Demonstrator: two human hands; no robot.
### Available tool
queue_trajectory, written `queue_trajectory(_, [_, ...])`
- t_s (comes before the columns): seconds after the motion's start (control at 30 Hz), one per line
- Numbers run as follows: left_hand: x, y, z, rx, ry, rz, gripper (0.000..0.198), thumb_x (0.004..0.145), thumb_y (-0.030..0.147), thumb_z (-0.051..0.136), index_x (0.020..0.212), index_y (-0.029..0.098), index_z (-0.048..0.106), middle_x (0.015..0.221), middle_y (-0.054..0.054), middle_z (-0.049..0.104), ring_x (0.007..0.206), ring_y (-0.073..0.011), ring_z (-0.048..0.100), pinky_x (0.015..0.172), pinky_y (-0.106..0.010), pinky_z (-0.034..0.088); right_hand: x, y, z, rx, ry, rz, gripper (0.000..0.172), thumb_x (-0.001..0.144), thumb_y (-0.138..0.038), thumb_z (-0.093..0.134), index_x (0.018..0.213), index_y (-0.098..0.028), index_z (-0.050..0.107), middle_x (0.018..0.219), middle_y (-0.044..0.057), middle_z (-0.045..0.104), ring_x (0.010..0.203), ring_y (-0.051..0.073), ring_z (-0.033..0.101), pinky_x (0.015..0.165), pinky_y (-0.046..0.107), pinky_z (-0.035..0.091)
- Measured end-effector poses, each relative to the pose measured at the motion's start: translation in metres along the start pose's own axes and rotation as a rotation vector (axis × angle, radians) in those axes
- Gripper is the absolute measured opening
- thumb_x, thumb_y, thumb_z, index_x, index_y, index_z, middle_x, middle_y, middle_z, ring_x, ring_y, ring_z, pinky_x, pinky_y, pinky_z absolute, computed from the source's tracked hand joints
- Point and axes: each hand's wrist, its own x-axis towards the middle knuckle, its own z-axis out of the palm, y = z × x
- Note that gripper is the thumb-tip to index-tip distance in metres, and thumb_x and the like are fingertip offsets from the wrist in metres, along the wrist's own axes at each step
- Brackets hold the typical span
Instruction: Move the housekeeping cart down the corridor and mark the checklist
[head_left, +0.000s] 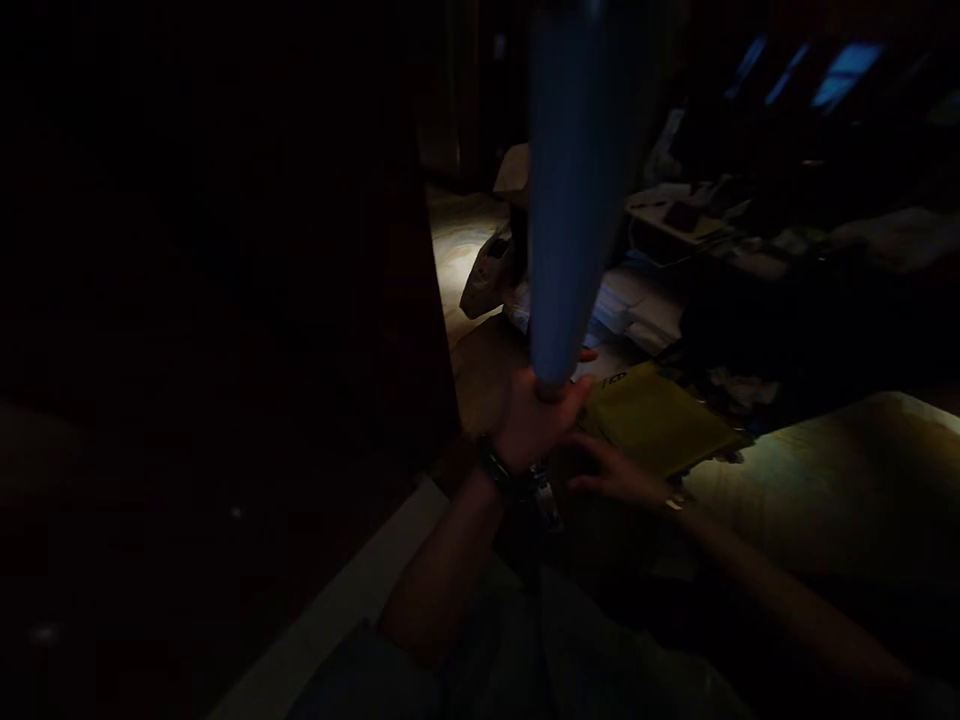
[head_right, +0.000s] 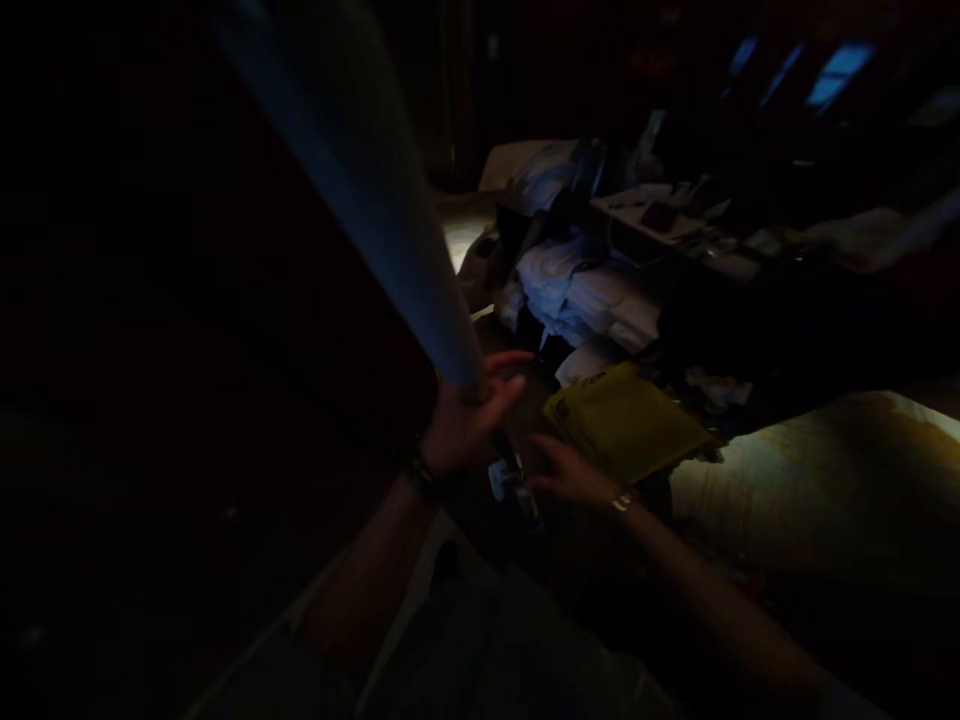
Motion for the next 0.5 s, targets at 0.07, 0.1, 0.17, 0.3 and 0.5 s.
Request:
queue_trajectory(0.07, [0.038, 0.042, -0.001, -0.068, -0.08, 0.136, 0.034, 0.086, 0.032, 0.061, 0.114, 0.013, 0.065, 0.05, 0.008, 0.036, 0.044, -0.0066, 0.035, 0.046, -0.02, 0.031, 0.022, 0.018, 0.026, 0.008, -0.005, 0.109, 0.065, 0.063, -0.029, 0.083, 0.121, -0.016, 0.057, 0.117, 0.011, 0.066, 0.109, 0.026, 0.061, 0.095, 0.041, 0.05])
queue_trajectory(0.1, [0.055, 0.057, 0.002, -0.09, -0.109, 0.198, 0.034, 0.087, 0.034, 0.061, 0.114, 0.014, 0.064, 0.051, 0.008, 0.038, 0.044, -0.0067, 0.038, 0.047, -0.02, 0.034, 0.034, 0.026, 0.036, 0.004, 0.049, 0.163, 0.054, 0.067, -0.029, 0.079, 0.115, -0.016, 0.057, 0.109, 0.009, 0.068, 0.101, 0.024, 0.063, 0.089, 0.038, 0.051])
queue_trajectory(0.17, [0.087, 0.075, 0.01, -0.114, -0.151, 0.307, 0.038, 0.087, 0.038, 0.062, 0.118, 0.016, 0.06, 0.057, 0.006, 0.046, 0.049, -0.0075, 0.047, 0.051, -0.021, 0.043, 0.058, 0.038, 0.041, -0.022, 0.177, 0.214, 0.028, 0.074, -0.029, 0.073, 0.093, -0.017, 0.058, 0.088, 0.003, 0.066, 0.082, 0.019, 0.061, 0.075, 0.031, 0.048])
queue_trajectory(0.3, [0.146, 0.072, 0.008, -0.11, -0.158, 0.51, 0.057, 0.081, 0.044, 0.07, 0.13, 0.02, 0.053, 0.094, -0.003, 0.063, 0.083, -0.0141, 0.064, 0.075, -0.028, 0.056, 0.069, 0.052, -0.001, 0.015, 0.423, 0.241, 0.032, 0.075, -0.042, 0.068, 0.068, -0.017, 0.05, 0.066, -0.002, 0.052, 0.062, 0.012, 0.047, 0.058, 0.026, 0.037])
queue_trajectory(0.5, [0.251, 0.004, -0.049, 0.066, -0.065, 0.234, 0.048, 0.078, 0.054, 0.069, 0.114, 0.021, 0.065, 0.108, -0.007, 0.067, 0.095, -0.0229, 0.065, 0.093, -0.044, 0.051, 0.004, 0.029, -0.109, 0.17, 1.1, 0.447, 0.052, 0.058, -0.065, 0.071, 0.063, -0.02, 0.046, 0.053, -0.002, 0.051, 0.052, 0.013, 0.048, 0.052, 0.028, 0.042])
